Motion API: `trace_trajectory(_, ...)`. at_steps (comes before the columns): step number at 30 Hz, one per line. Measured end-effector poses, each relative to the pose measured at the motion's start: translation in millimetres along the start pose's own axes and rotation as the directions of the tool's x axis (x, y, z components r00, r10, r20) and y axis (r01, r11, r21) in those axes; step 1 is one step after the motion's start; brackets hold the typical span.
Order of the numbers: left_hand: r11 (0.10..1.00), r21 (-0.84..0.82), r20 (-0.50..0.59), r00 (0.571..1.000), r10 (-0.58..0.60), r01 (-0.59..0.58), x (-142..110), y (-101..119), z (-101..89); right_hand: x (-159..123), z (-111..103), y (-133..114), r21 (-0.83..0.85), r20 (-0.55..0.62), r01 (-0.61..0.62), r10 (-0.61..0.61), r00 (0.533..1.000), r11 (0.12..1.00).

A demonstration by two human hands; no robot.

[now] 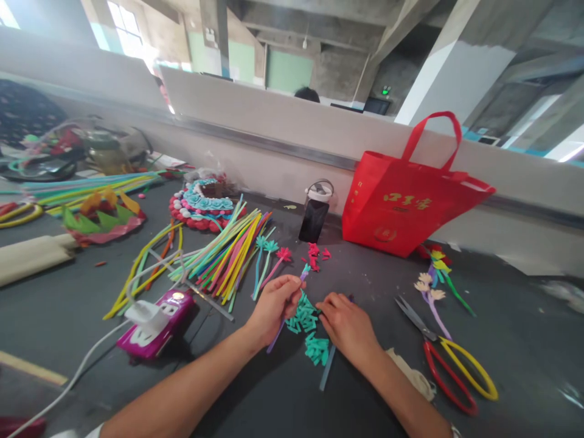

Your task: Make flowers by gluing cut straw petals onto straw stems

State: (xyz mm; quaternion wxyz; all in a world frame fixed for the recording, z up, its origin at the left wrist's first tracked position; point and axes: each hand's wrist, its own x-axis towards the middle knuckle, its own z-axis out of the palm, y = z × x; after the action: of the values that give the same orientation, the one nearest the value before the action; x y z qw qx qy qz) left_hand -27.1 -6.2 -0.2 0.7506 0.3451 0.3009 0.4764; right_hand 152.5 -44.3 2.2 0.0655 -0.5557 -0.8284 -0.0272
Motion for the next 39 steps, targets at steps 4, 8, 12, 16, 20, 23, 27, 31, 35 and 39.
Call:
trace_trajectory(4, 1.0, 0.005, -0.016, 1.0, -0.014, 0.014, -1, 2, 1.4, 8, 8, 0, -0.101, 0.008, -0.009, 0.01, 1.0, 0.995)
trace_trajectory(8, 0.999, 0.012, -0.014, 0.999, -0.045, 0.046, -4, 2, 3.5, 5, 13, 4, 0.001, -0.072, -0.086, 0.086, 0.994, 0.996)
trace_trajectory(12, 0.998, 0.036, -0.028, 0.998, -0.059, 0.06, -5, 2, 6.7, 0, 1, 10, 0.465, -0.18, -0.134, 0.242, 0.954, 0.875)
trace_trajectory(16, 0.994, 0.088, -0.04, 0.997, -0.06, 0.063, -5, 1, 9.4, -3, -16, 14, 0.798, -0.114, -0.154, 0.397, 0.911, 0.583)
trace_trajectory(20, 0.989, 0.134, -0.039, 0.997, -0.059, 0.064, -5, -2, 10.2, -5, -20, 12, 0.927, -0.017, -0.148, 0.433, 0.901, 0.345)
trace_trajectory(23, 0.984, 0.169, -0.023, 0.998, -0.054, 0.057, -6, -4, 10.6, -4, -15, 11, 0.988, 0.05, -0.112, 0.477, 0.877, 0.104)
trace_trajectory(27, 0.974, 0.219, -0.007, 0.998, -0.059, 0.059, -8, -5, 12.2, -3, -11, 10, 0.99, 0.065, -0.119, 0.494, 0.867, 0.078)
trace_trajectory(31, 0.965, 0.257, 0.023, 0.998, -0.054, 0.046, -9, -7, 13.9, -4, -14, 11, 0.934, -0.078, -0.102, 0.474, 0.877, 0.342)
trace_trajectory(35, 0.959, 0.28, 0.04, 0.998, -0.051, 0.038, -10, -7, 15.4, -4, -16, 11, 0.88, -0.142, -0.092, 0.443, 0.885, 0.466)
trace_trajectory(39, 0.949, 0.309, 0.013, 0.998, -0.063, 0.056, -11, -6, 17.0, -3, -16, 13, 0.873, -0.136, -0.1, 0.433, 0.891, 0.478)
